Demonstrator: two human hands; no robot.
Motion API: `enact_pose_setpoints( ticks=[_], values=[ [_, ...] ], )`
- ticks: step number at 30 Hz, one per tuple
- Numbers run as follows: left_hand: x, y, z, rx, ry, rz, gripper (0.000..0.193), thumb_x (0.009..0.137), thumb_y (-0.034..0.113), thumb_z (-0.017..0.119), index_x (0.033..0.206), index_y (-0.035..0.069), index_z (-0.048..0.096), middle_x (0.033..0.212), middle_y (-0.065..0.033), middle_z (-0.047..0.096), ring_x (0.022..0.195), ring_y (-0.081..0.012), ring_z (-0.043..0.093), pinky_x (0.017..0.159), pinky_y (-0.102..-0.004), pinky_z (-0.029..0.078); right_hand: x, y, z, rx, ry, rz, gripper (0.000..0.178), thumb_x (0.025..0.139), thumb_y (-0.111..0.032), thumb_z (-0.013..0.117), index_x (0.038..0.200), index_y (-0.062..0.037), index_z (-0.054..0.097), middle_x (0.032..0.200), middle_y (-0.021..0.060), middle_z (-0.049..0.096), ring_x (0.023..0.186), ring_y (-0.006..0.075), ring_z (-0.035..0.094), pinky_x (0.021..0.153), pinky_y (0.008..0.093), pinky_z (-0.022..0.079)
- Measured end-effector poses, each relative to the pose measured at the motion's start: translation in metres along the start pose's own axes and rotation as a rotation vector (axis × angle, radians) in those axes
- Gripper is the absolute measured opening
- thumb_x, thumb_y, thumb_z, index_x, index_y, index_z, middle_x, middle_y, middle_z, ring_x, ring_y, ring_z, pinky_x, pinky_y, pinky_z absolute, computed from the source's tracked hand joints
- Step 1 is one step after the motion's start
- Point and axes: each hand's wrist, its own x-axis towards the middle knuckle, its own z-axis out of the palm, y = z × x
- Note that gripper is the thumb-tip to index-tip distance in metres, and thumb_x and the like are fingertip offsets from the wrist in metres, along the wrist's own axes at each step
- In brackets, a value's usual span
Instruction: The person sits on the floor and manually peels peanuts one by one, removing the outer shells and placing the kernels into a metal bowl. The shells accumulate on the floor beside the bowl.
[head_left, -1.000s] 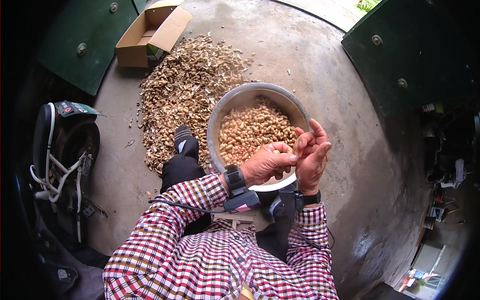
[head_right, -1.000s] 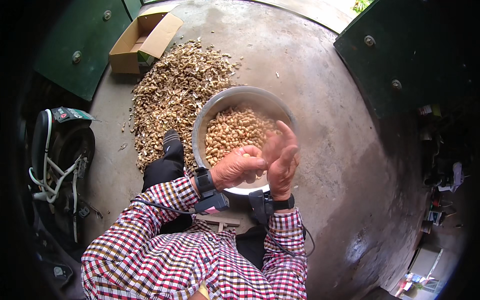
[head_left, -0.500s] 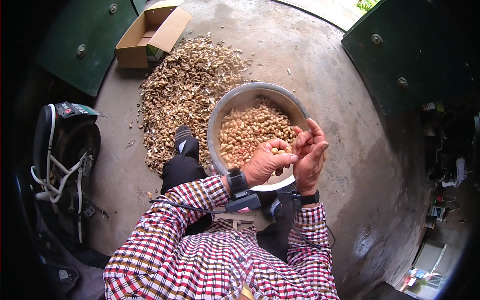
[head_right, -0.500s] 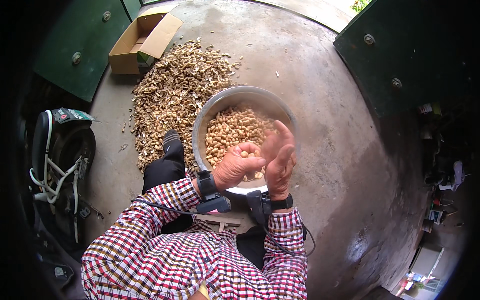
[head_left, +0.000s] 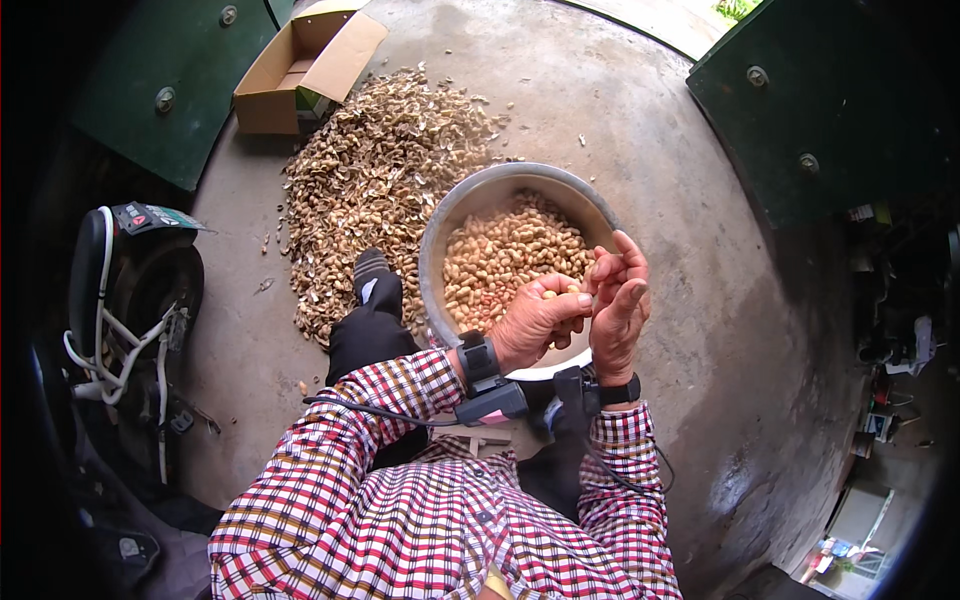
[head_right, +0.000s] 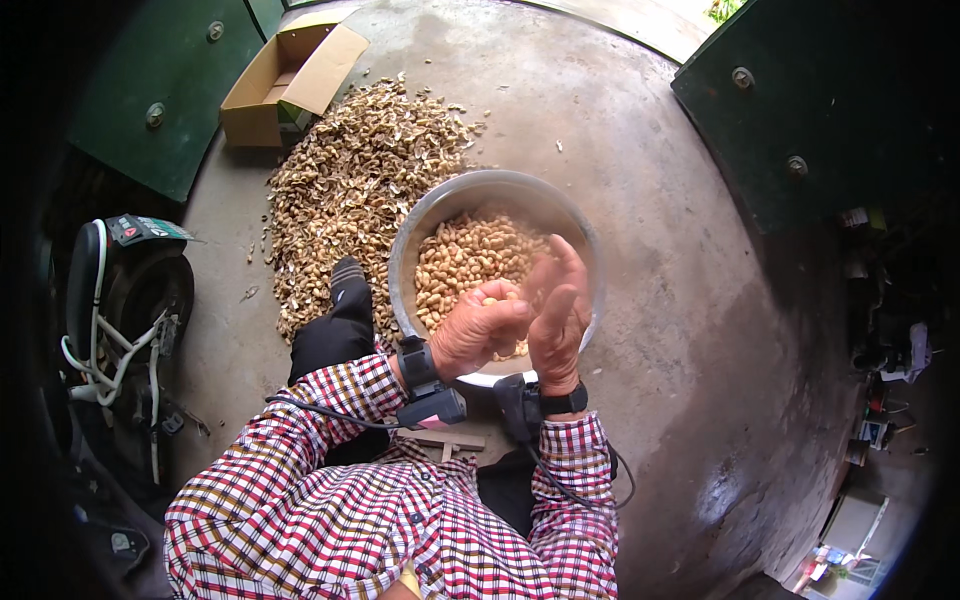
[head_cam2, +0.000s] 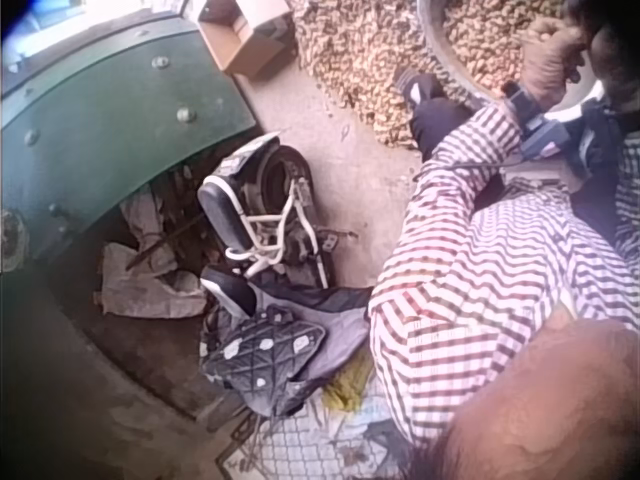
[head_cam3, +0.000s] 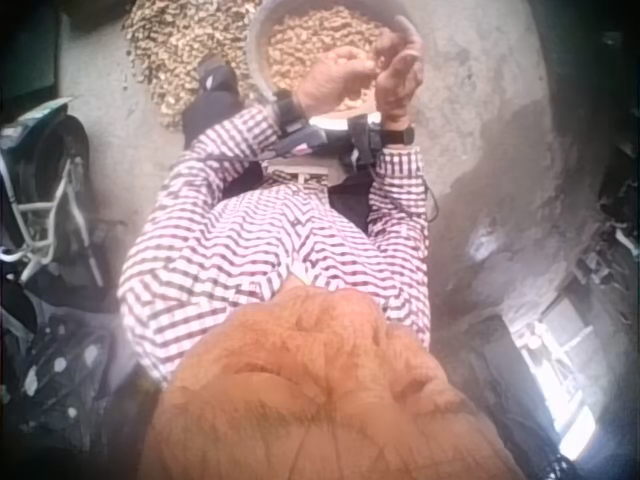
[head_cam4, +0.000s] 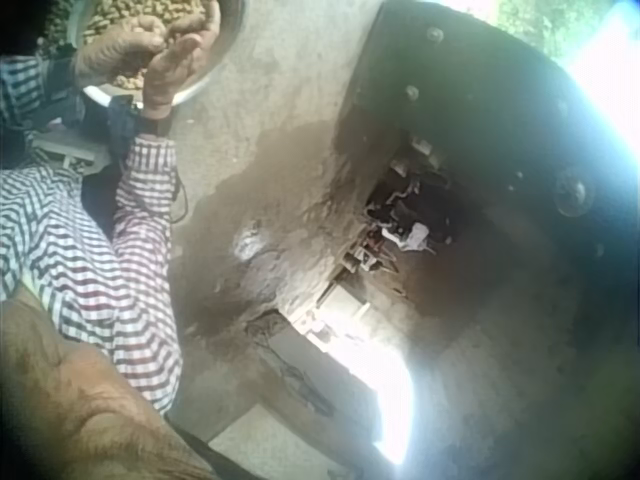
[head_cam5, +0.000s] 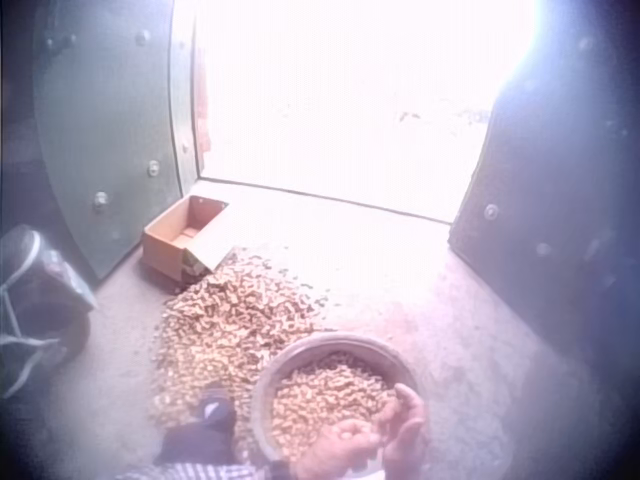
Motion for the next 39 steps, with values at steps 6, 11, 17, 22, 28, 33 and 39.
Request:
enact_pose_setpoints(
  ticks=[6, 11, 17, 22, 28, 33, 39],
  values=[
    [0.000, 0.001, 0.002, -0.019, -0.003, 0.010, 0.015, 0.077, 0.018, 0.063, 0.083, 0.012, 0.050, 0.063, 0.0029, 0.050, 0.048, -0.0039, 0.040, 0.042, -0.0186, 0.029, 0.002, -0.002, 0.006, 0.077, 0.019, -0.013, 0.076, 0.083, -0.061, 0.029, 0.120, 0.0052, 0.034, 0.075, -0.0005, 0.041, 0.066, 0.0066, 0.044, 0.096, 0.0329, 0.032],
    [0.003, -0.002, -0.004, -0.010, 0.003, 0.028, 0.015, 0.076, 0.017, 0.062, 0.084, 0.012, 0.050, 0.064, 0.0033, 0.051, 0.049, -0.0042, 0.043, 0.043, -0.0183, 0.031, 0.001, -0.004, 0.011, 0.078, 0.022, 0.005, 0.076, 0.083, -0.060, 0.029, 0.120, 0.0055, 0.034, 0.075, -0.0005, 0.041, 0.067, 0.0066, 0.044, 0.096, 0.0331, 0.032],
    [0.010, -0.008, -0.008, 0.121, 0.066, 0.095, 0.013, 0.075, 0.012, 0.060, 0.084, 0.012, 0.051, 0.067, 0.0031, 0.052, 0.051, -0.0038, 0.045, 0.044, -0.0175, 0.033, -0.005, -0.008, 0.019, 0.110, -0.013, 0.032, 0.076, 0.082, -0.061, 0.031, 0.120, 0.0054, 0.034, 0.076, 0.0002, 0.041, 0.068, 0.0072, 0.045, 0.093, 0.0310, 0.034],
    [0.011, -0.006, -0.008, -0.010, 0.047, 0.026, 0.012, 0.076, 0.009, 0.057, 0.086, 0.013, 0.052, 0.069, 0.0056, 0.049, 0.050, -0.0023, 0.041, 0.044, -0.0177, 0.032, -0.001, -0.017, 0.019, 0.292, -0.007, 0.093, 0.078, 0.081, -0.062, 0.034, 0.121, 0.0048, 0.032, 0.079, 0.0016, 0.044, 0.069, 0.0084, 0.046, 0.087, 0.0263, 0.037],
    [0.008, 0.000, -0.005, -0.070, -0.059, -0.049, 0.009, 0.077, 0.014, 0.057, 0.081, 0.013, 0.049, 0.061, 0.0008, 0.050, 0.048, -0.0059, 0.044, 0.041, -0.0192, 0.029, -0.002, -0.008, 0.009, 0.242, 0.029, 0.032, 0.078, 0.080, -0.062, 0.035, 0.121, 0.0048, 0.032, 0.079, 0.0014, 0.044, 0.069, 0.0091, 0.047, 0.095, 0.0315, 0.032],
    [0.008, -0.001, -0.010, -0.123, -0.083, -0.071, 0.007, 0.078, 0.014, 0.055, 0.082, 0.013, 0.049, 0.064, -0.0003, 0.053, 0.052, -0.0074, 0.049, 0.041, -0.0198, 0.031, 0.000, -0.011, 0.007, 0.253, 0.032, 0.031, 0.078, 0.080, -0.062, 0.034, 0.121, 0.0044, 0.032, 0.078, 0.0014, 0.044, 0.069, 0.0096, 0.048, 0.096, 0.0328, 0.031],
    [0.007, 0.000, -0.013, -0.127, -0.106, -0.074, 0.009, 0.078, 0.016, 0.056, 0.083, 0.012, 0.049, 0.070, 0.0003, 0.054, 0.057, -0.0081, 0.052, 0.042, -0.0203, 0.033, -0.001, -0.012, 0.006, 0.228, -0.001, 0.039, 0.079, 0.080, -0.063, 0.032, 0.122, 0.0043, 0.032, 0.077, 0.0015, 0.044, 0.069, 0.0097, 0.048, 0.096, 0.0332, 0.031]
  ],
)
